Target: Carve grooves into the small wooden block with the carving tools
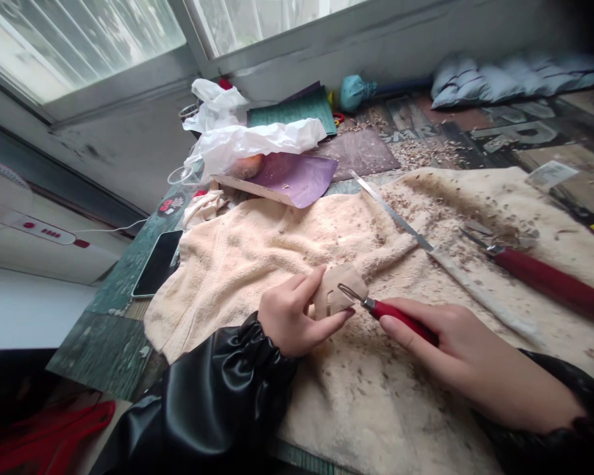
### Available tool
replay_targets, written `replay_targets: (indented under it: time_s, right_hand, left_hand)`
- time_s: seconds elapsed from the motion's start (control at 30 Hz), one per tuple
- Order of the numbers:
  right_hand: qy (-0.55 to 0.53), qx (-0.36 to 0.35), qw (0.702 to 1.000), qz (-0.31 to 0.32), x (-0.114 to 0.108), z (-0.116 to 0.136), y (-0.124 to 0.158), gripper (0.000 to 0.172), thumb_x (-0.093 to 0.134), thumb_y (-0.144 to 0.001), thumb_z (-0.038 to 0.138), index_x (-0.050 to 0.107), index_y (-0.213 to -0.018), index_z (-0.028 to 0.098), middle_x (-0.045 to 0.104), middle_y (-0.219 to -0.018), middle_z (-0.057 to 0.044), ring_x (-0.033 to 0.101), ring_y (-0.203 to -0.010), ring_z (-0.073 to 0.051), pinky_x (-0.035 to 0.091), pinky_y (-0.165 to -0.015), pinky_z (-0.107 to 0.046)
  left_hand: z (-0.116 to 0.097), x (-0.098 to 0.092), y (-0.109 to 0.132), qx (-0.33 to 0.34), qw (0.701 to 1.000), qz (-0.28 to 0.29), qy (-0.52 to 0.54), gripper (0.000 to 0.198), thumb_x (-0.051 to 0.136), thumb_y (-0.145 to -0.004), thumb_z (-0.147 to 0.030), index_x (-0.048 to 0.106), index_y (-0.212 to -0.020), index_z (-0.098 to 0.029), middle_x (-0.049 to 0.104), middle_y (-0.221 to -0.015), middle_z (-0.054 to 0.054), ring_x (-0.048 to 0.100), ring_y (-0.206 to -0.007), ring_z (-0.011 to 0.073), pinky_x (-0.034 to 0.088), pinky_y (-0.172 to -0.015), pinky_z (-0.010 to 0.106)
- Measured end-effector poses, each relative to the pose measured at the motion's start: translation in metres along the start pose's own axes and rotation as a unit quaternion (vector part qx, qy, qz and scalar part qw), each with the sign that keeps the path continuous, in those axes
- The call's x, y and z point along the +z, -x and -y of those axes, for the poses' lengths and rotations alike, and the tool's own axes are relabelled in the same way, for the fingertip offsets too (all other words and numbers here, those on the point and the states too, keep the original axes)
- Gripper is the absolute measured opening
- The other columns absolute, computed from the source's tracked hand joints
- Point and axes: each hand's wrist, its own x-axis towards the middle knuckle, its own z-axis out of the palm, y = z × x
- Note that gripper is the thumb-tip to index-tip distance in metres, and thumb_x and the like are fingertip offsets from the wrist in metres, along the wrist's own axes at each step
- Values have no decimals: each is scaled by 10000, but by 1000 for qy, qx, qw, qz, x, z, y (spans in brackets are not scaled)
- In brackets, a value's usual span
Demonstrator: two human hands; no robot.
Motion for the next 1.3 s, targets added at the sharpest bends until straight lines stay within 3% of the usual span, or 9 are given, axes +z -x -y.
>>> replay_targets:
  time_s: [0.2,0.6,0.73,0.87,1.07,1.3]
  right_hand:
    - [32,-12,999,-25,2,-2,-1,325,389,-919,415,638,-821,230,708,-794,-9,665,-721,-177,512,-628,-276]
    - [24,-20,999,-16,3,-2,-1,303,406,-921,408,636,-827,234,703,-793,-14,666,-751,-188,512,-632,-275]
    - [26,-16,999,-14,4,0,-1,317,401,-922,403,645,-831,222,707,-801,-31,660,-732,-195,510,-630,-289]
    - [39,-11,999,-23,10,0,0,316,381,-933,393,628,-850,214,697,-751,-25,638,-631,-170,484,-569,-280]
    - [48,-30,998,-36,18,-5,0,284,372,-941,362,614,-941,213,700,-769,-26,648,-633,-161,480,-561,-261]
    - [48,-3,998,-35,12,0,-1,325,375,-928,415,629,-864,222,689,-732,-12,635,-615,-168,471,-561,-288]
  left_hand:
    - [4,-1,0,-13,999,-20,-42,566,696,-714,-467,642,-1116,-72,722,-889,103,680,-725,209,570,-631,315]
    - [3,-2,0,22,997,-14,-79,581,651,-746,-494,643,-1109,-42,695,-741,81,608,-547,146,495,-478,253]
    - [4,-1,1,36,995,-9,-94,579,623,-767,-504,632,-1121,-46,689,-738,73,591,-537,132,498,-492,247]
    - [5,2,1,27,995,-9,-100,581,631,-766,-498,629,-1122,-39,687,-750,77,598,-554,140,500,-499,252]
    - [4,3,3,30,995,-14,-99,581,652,-751,-458,629,-1117,-8,677,-731,80,590,-529,141,486,-480,256]
    - [5,1,1,-3,993,2,-115,572,641,-746,-514,642,-1114,-76,682,-715,55,585,-530,134,473,-487,251]
